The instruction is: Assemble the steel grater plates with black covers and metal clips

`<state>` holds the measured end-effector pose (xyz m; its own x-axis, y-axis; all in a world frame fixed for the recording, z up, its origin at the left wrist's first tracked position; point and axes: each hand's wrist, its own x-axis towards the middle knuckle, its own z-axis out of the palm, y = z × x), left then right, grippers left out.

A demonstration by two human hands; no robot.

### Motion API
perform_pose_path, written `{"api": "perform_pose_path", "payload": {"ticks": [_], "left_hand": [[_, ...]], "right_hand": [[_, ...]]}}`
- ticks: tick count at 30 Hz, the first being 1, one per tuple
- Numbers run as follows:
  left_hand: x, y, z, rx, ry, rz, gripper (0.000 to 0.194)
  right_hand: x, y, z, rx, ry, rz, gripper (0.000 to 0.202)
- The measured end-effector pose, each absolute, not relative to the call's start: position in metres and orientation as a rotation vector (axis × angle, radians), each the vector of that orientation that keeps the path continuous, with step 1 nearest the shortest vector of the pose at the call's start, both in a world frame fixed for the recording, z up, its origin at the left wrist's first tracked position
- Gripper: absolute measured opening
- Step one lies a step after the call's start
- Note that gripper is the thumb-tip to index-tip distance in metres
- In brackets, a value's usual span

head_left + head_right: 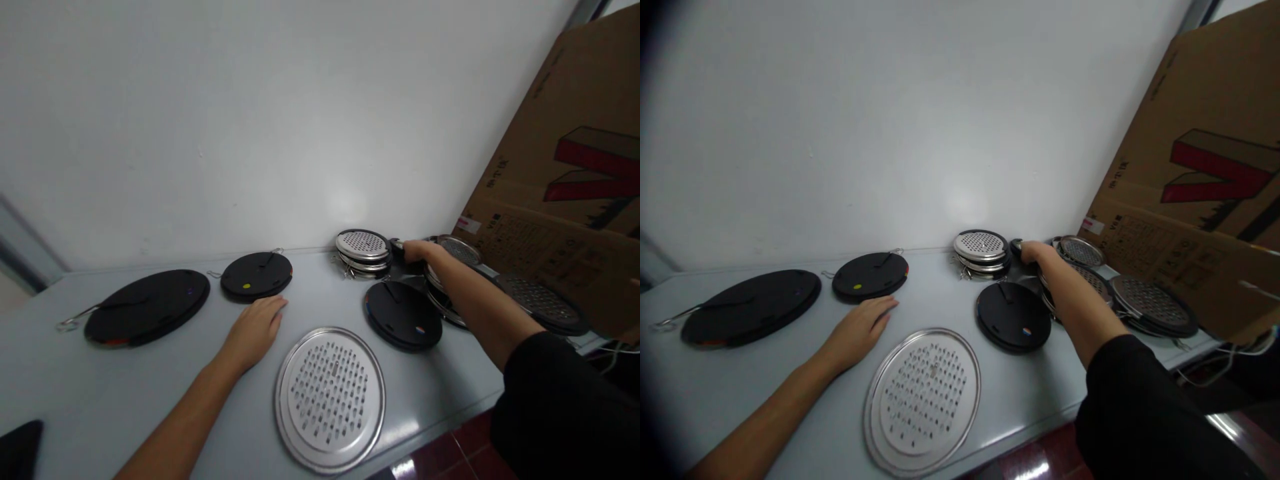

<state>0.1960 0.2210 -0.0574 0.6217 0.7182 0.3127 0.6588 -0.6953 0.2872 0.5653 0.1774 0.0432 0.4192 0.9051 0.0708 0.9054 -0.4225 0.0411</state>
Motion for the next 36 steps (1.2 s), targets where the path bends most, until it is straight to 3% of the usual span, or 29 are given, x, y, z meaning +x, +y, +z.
{"api": "perform_pose_path", "payload": {"ticks": [6, 12, 18, 24, 29, 33, 36], "left_hand": [[0.197, 0.219, -0.058, 2.701, 1.145, 0.612, 0.040], [0.197, 0.221, -0.058, 2.655, 1.132, 0.630, 0.039], [0.203, 0.216, -0.044, 2.431, 1.083, 0.806, 0.040], [0.209, 0.193, -0.009, 1.460, 0.725, 0.876, 0.062], [0.199, 0.191, -0.005, 1.035, 0.694, 0.916, 0.036], [0.199, 0.195, -0.013, 1.097, 0.736, 1.027, 0.030], [0.206, 0.195, -0.019, 1.162, 0.747, 1.117, 0.027]], "right_hand": [[0.584, 0.181, 0.066, -2.917, -1.725, 0.108, 0.028], [0.575, 0.154, 0.111, -2.873, -1.827, -0.202, 0.027], [0.506, 0.102, 0.140, -2.521, -2.160, -0.524, 0.025], [0.397, 0.071, 0.090, -1.677, -2.721, -0.597, 0.008], [0.363, 0.084, 0.035, -1.417, -2.681, -0.572, 0.010], [0.378, 0.107, 0.010, -1.350, -2.365, -0.322, 0.028], [0.385, 0.123, -0.003, -1.432, -2.091, -0.367, 0.032]]}}
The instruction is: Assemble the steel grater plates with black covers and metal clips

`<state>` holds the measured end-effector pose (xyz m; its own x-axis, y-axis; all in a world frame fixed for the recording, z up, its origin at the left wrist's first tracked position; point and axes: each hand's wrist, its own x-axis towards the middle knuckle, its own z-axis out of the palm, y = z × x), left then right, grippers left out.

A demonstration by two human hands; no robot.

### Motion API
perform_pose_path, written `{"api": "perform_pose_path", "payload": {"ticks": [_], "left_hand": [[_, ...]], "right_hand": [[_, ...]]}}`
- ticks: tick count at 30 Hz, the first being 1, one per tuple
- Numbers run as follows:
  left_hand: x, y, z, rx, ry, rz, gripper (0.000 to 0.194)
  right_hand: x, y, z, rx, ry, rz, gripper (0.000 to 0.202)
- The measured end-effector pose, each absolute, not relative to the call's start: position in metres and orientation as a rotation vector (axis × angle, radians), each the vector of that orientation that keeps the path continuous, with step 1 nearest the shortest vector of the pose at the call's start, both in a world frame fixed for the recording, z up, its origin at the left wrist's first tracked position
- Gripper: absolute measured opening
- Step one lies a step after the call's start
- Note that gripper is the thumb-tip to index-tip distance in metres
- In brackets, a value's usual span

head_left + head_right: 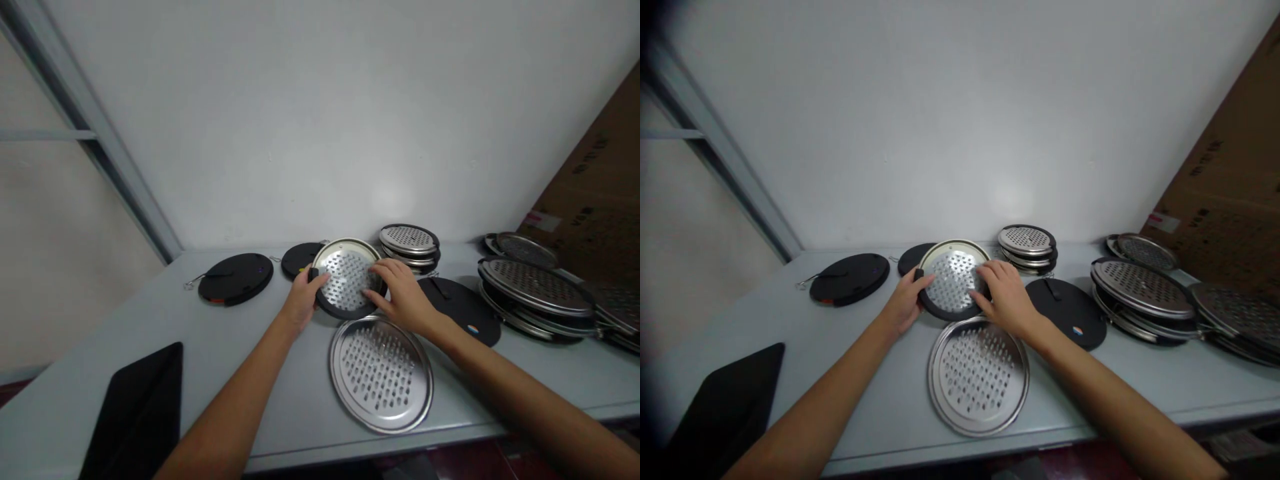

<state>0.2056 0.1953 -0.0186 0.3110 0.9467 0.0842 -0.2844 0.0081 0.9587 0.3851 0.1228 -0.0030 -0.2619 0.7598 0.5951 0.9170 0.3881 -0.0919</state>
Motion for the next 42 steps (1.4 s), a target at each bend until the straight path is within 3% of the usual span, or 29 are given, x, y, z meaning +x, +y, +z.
{"api": "perform_pose_path", "payload": {"ticks": [9, 13, 18, 25, 31, 38, 42], "left_hand": [[0.209, 0.193, -0.021, 1.423, 0.827, 1.373, 0.018], [0.210, 0.187, -0.015, 1.584, 0.872, 1.470, 0.019], [0.210, 0.186, -0.013, 1.685, 0.919, 1.545, 0.020], [0.210, 0.191, -0.016, 1.676, 0.958, 1.551, 0.026], [0.203, 0.209, -0.024, 1.596, 1.000, 1.656, 0.031], [0.195, 0.219, -0.027, 1.495, 1.168, 1.708, 0.028], [0.194, 0.216, -0.025, 1.521, 1.156, 1.663, 0.026]], "right_hand": [[0.368, 0.140, -0.008, -1.702, -1.901, -0.378, 0.060], [0.369, 0.143, -0.001, -1.795, -1.746, -0.193, 0.052], [0.378, 0.145, -0.001, -1.690, -1.721, -0.008, 0.027], [0.390, 0.155, -0.003, -1.272, -1.445, 0.406, 0.027], [0.412, 0.137, 0.024, -1.087, -1.062, 0.618, 0.027], [0.428, 0.108, 0.024, -1.282, -1.231, 1.503, 0.043], [0.419, 0.112, 0.016, -1.271, -1.260, 1.602, 0.044]]}}
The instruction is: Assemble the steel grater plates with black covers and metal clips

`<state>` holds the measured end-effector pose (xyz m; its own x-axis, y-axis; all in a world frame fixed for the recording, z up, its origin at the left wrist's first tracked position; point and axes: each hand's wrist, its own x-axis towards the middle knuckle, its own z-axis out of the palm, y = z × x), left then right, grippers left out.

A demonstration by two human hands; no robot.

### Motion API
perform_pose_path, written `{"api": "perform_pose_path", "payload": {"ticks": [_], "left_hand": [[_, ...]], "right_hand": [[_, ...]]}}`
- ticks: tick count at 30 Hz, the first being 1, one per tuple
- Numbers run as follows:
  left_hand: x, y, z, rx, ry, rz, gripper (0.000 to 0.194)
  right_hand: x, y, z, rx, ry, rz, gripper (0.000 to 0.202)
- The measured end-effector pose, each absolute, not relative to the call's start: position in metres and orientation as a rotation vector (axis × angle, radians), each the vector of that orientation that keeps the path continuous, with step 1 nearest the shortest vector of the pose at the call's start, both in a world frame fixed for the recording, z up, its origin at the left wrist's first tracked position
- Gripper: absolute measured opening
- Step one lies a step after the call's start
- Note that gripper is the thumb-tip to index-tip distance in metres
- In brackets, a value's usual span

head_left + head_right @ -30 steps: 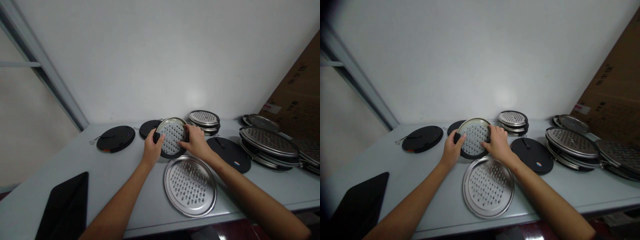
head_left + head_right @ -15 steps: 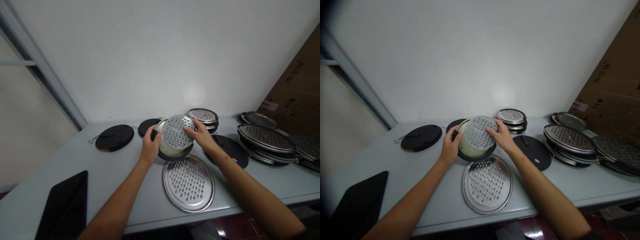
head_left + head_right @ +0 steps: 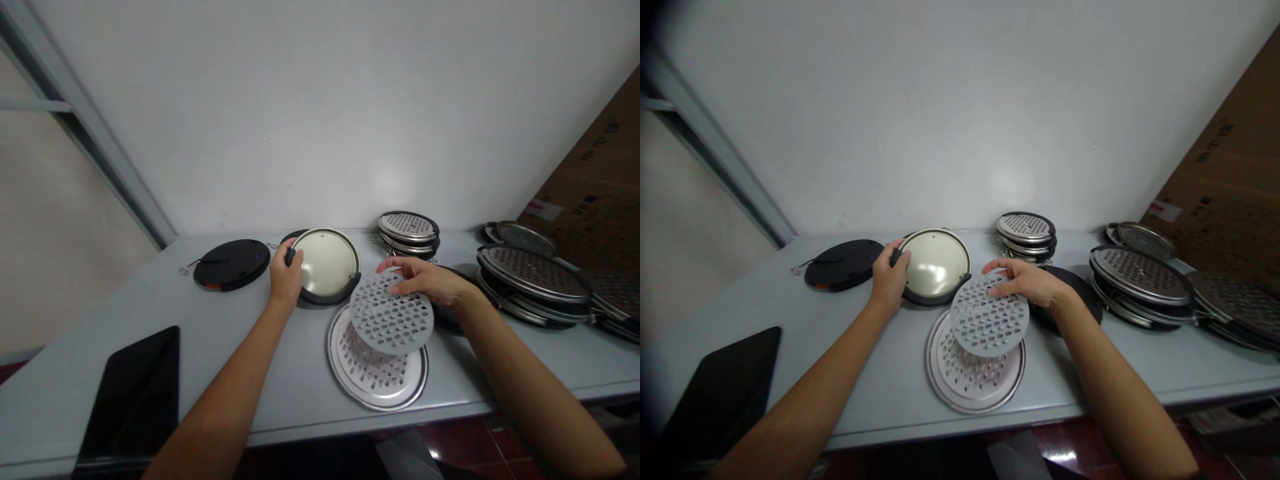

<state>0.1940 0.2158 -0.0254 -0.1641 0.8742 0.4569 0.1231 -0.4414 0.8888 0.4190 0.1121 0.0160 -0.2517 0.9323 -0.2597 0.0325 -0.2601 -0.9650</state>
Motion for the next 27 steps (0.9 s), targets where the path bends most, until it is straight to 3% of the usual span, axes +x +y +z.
{"api": "perform_pose_path", "payload": {"ticks": [5, 10, 20, 27], "left_hand": [[0.191, 0.218, -0.025, 1.548, 1.096, 1.586, 0.024], [0.194, 0.210, -0.020, 1.543, 1.017, 1.425, 0.024], [0.209, 0.191, -0.014, 1.548, 0.929, 1.302, 0.022], [0.212, 0.174, -0.002, 1.760, 0.878, 1.540, 0.018]], "right_hand": [[0.425, 0.122, 0.017, -1.181, -0.996, 1.112, 0.035], [0.430, 0.126, 0.019, -1.158, -0.928, 0.637, 0.039], [0.380, 0.135, -0.001, -1.336, -1.576, 0.421, 0.033], [0.377, 0.122, 0.010, -1.403, -1.555, 0.222, 0.025]]}}
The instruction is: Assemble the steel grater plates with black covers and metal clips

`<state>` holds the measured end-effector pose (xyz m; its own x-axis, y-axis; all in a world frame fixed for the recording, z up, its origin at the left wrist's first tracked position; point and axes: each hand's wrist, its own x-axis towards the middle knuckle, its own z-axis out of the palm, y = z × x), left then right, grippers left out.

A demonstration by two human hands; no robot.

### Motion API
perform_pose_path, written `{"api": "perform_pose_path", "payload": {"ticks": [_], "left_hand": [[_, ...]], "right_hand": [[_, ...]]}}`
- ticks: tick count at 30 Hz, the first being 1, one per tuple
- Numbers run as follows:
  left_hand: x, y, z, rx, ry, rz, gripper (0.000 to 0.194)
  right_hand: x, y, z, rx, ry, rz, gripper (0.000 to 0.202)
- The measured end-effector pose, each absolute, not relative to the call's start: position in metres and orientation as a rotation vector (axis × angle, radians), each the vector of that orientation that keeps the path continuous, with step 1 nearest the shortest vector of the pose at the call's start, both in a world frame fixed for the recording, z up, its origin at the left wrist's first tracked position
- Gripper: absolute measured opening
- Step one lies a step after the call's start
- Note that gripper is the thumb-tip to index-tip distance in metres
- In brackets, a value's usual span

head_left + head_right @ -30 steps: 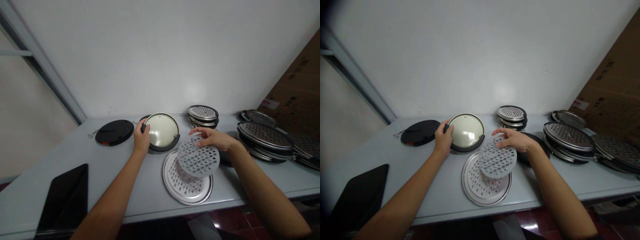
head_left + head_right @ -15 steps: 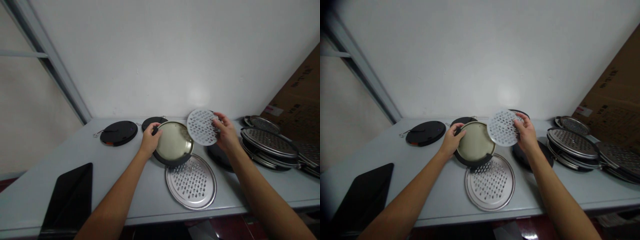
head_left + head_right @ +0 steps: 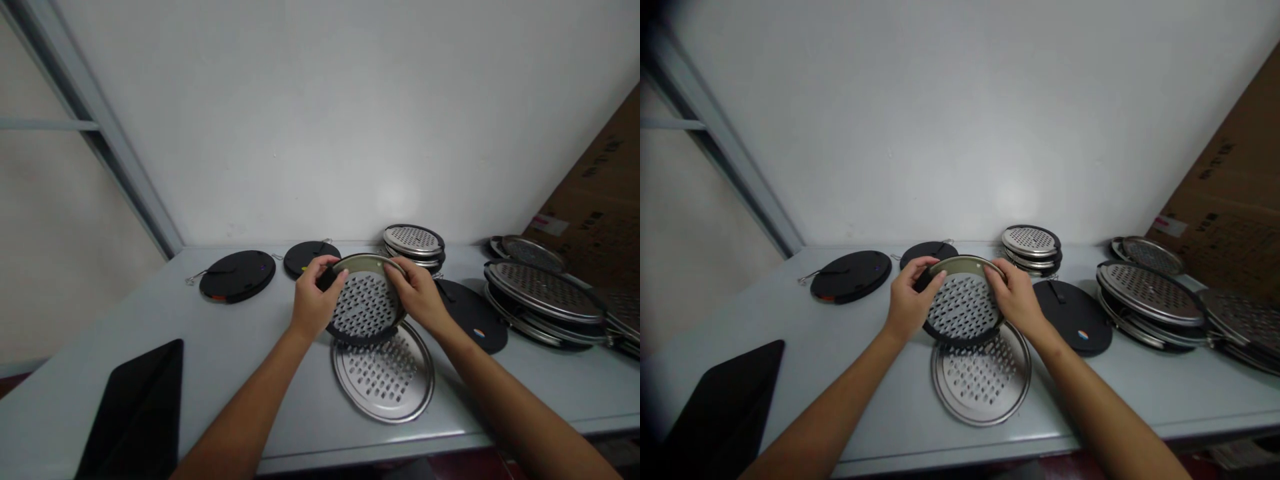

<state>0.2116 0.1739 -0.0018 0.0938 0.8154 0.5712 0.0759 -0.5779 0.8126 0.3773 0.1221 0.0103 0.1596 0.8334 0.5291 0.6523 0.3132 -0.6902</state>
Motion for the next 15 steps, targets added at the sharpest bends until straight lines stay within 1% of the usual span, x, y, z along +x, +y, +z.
{"api": "perform_pose_path", "payload": {"ticks": [3, 6, 11, 15], "left_hand": [[0.209, 0.173, 0.004, 1.743, 0.898, 1.581, 0.019], [0.205, 0.182, 0.003, 1.679, 0.978, 1.545, 0.021], [0.202, 0.193, -0.005, 1.576, 1.153, 1.451, 0.028], [0.203, 0.192, -0.005, 1.511, 1.212, 1.359, 0.034]], "right_hand": [[0.384, 0.119, 0.016, -1.453, -1.445, 0.029, 0.027], [0.394, 0.123, 0.016, -1.505, -1.336, -0.015, 0.030], [0.393, 0.128, 0.008, -1.515, -1.344, 0.100, 0.025], [0.385, 0.126, 0.006, -1.546, -1.464, 0.308, 0.036]]}}
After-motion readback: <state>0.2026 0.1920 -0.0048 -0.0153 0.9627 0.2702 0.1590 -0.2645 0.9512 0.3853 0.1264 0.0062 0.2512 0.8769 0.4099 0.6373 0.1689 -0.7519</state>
